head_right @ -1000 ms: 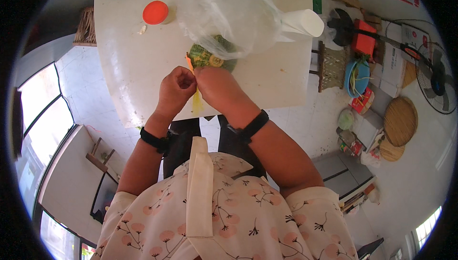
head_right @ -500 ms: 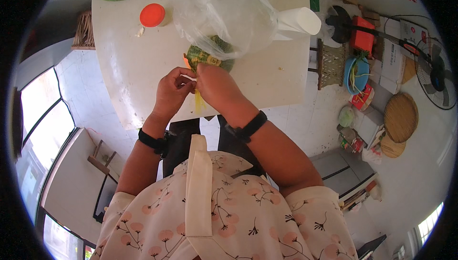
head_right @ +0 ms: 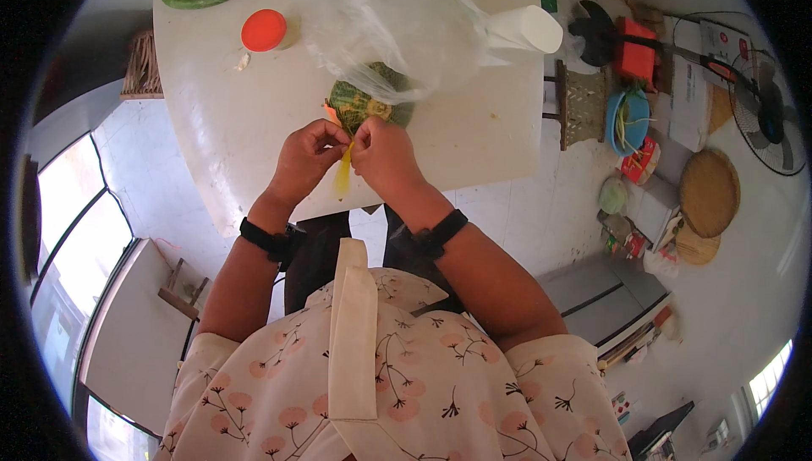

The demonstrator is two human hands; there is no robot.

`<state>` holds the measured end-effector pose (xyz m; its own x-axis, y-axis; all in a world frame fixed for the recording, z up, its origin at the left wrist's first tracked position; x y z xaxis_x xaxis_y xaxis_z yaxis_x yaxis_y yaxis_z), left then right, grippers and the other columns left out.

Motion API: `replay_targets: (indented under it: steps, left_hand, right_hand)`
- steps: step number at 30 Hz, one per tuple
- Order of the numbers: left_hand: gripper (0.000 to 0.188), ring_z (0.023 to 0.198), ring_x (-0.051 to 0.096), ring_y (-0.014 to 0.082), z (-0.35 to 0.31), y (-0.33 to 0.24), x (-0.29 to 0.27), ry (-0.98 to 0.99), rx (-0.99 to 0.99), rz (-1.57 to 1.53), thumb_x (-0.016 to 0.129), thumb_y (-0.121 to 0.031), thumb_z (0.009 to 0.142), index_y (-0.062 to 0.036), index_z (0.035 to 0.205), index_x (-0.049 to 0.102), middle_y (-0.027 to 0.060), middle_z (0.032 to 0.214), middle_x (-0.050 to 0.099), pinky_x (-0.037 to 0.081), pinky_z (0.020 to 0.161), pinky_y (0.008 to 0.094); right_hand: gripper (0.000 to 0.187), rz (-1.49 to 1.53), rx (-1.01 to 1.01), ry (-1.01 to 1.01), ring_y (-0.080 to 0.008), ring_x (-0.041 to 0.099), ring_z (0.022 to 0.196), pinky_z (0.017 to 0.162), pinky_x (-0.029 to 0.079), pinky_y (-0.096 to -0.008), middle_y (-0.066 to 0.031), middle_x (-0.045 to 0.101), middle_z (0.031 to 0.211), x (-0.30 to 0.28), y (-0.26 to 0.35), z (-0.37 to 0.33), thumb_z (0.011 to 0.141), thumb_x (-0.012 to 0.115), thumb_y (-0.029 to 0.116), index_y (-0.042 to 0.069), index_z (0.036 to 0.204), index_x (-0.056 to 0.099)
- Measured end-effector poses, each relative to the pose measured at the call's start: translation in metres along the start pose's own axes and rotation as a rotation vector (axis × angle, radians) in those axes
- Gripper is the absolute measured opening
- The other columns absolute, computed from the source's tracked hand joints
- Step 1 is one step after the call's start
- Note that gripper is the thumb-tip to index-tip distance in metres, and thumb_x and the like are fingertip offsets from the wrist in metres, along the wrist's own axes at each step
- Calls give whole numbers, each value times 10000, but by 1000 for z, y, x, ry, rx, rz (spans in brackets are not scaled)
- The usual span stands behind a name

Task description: The person walks from a counter to a table and uses both hands to untie a knot in a plastic bag, removes a netted melon from the bag, and then pulls off the plastic netting to reveal the melon.

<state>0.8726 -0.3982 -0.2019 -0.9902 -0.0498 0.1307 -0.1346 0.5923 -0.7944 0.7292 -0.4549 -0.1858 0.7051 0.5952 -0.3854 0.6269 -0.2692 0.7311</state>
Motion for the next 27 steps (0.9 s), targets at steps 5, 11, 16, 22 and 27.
replay_targets:
  steps: [5,11,16,22,27]
  left_hand:
    - [123,899,620,115,4,1,-1,17,40,17,619,70,865,14,972,595,46,943,650,521,846,264]
    - [121,858,627,122,9,1,0,86,14,5,637,71,831,10,932,605,42,896,639,531,792,267]
    - [128,838,600,111,9,8,0,159,-6,-5,629,72,836,-8,925,586,19,885,609,508,787,264]
    - [128,824,594,113,11,8,0,210,-81,-114,607,71,850,-4,946,566,22,878,599,495,774,264]
    - [114,842,583,111,12,8,0,245,-106,-81,598,46,873,-15,961,559,24,921,590,495,777,263]
  right_hand:
    - [90,-22,-34,-26,-320,660,640,592,516,-391,-170,646,696,-7,11,-4,812,636,68,-7,783,594]
    - [88,-156,-227,-115,-276,676,607,590,527,-374,-160,659,717,-5,2,-9,829,628,71,-10,813,596]
    - [90,-50,-136,-44,-257,681,596,569,529,-350,-156,660,709,-6,2,-14,844,610,69,-13,808,600]
    - [90,24,-22,-12,-270,679,623,578,528,-352,-157,661,702,-5,-3,-13,836,609,72,-14,811,605]
    - [88,-38,-62,-71,-281,669,621,581,522,-363,-160,661,711,-3,-10,-11,816,629,81,-6,811,611]
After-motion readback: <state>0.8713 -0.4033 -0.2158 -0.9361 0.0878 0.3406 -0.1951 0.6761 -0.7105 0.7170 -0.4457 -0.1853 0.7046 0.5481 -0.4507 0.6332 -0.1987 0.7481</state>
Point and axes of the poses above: each hand's wrist, its own z-axis towards the middle knuckle, its own x-axis out of the palm, y = z × x, the point moved 3 cm from there along z, towards the middle knuckle
